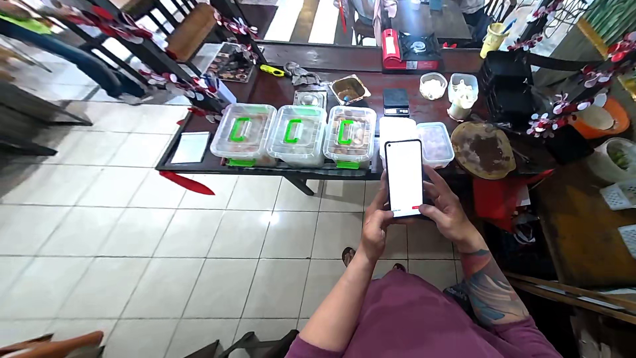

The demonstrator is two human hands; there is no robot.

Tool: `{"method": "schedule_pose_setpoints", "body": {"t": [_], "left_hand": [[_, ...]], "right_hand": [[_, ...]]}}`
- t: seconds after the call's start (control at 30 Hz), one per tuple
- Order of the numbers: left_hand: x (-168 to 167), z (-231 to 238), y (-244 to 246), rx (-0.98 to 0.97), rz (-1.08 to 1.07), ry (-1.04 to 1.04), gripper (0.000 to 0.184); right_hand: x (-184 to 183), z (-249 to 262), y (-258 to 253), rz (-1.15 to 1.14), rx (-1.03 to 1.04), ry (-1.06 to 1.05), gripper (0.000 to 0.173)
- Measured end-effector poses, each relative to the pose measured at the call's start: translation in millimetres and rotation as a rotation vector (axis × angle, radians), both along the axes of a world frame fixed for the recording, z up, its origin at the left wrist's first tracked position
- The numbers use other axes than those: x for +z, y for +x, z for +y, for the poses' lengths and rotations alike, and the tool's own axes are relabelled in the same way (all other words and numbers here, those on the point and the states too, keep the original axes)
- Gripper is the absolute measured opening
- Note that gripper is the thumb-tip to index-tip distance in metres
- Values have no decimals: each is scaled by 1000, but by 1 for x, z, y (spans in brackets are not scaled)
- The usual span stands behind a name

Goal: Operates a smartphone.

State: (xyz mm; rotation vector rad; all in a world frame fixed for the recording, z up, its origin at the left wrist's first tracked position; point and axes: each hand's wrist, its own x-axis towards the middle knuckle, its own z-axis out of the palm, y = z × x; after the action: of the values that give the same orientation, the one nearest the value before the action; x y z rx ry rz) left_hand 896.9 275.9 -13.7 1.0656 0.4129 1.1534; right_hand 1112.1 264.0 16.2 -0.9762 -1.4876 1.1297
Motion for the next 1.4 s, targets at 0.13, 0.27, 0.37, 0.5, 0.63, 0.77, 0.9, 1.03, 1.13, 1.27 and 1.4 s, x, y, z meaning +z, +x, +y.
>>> {"method": "schedule_pose_setpoints", "body": {"t": [0.13, 0.27, 0.37, 0.5, 0.63, 0.77, 0.9, 1.03, 1.13, 1.27, 1.4], "left_hand": [[0, 1, 1, 5, -12, -4, 69], [1, 2, 2, 3, -9, -6, 67], [-4, 2, 2, 8, -11, -18, 70], [-36, 5, -5, -25, -48, 31, 71], [-48, 10, -7, -5, -46, 39, 70], [3, -4, 7, 93, 86, -46, 75], [21, -8, 11, 75, 119, -89, 81], [22, -11, 10, 72, 136, -96, 79], [21, -12, 10, 46, 107, -97, 81], [29, -17, 15, 59, 114, -75, 83], [20, -17, 14, 50, 95, -61, 84]], "right_hand": [[2, 0, 1, -5, 7, -7, 81], [-1, 3, 2, 13, 11, -5, 82], [-5, 2, 0, 10, -10, 20, 88], [-11, -2, -3, -2, -64, 106, 88], [-15, -3, -2, 42, -49, 88, 78], [-16, -5, 1, 82, -19, 34, 76], [-16, -5, 2, 100, -23, 7, 76], [-6, -13, 4, 131, -15, -7, 73], [-2, -22, 5, 160, -42, -29, 72], [0, -29, 8, 176, -113, -41, 67], [-4, -32, 13, 113, -212, -18, 57]]}}
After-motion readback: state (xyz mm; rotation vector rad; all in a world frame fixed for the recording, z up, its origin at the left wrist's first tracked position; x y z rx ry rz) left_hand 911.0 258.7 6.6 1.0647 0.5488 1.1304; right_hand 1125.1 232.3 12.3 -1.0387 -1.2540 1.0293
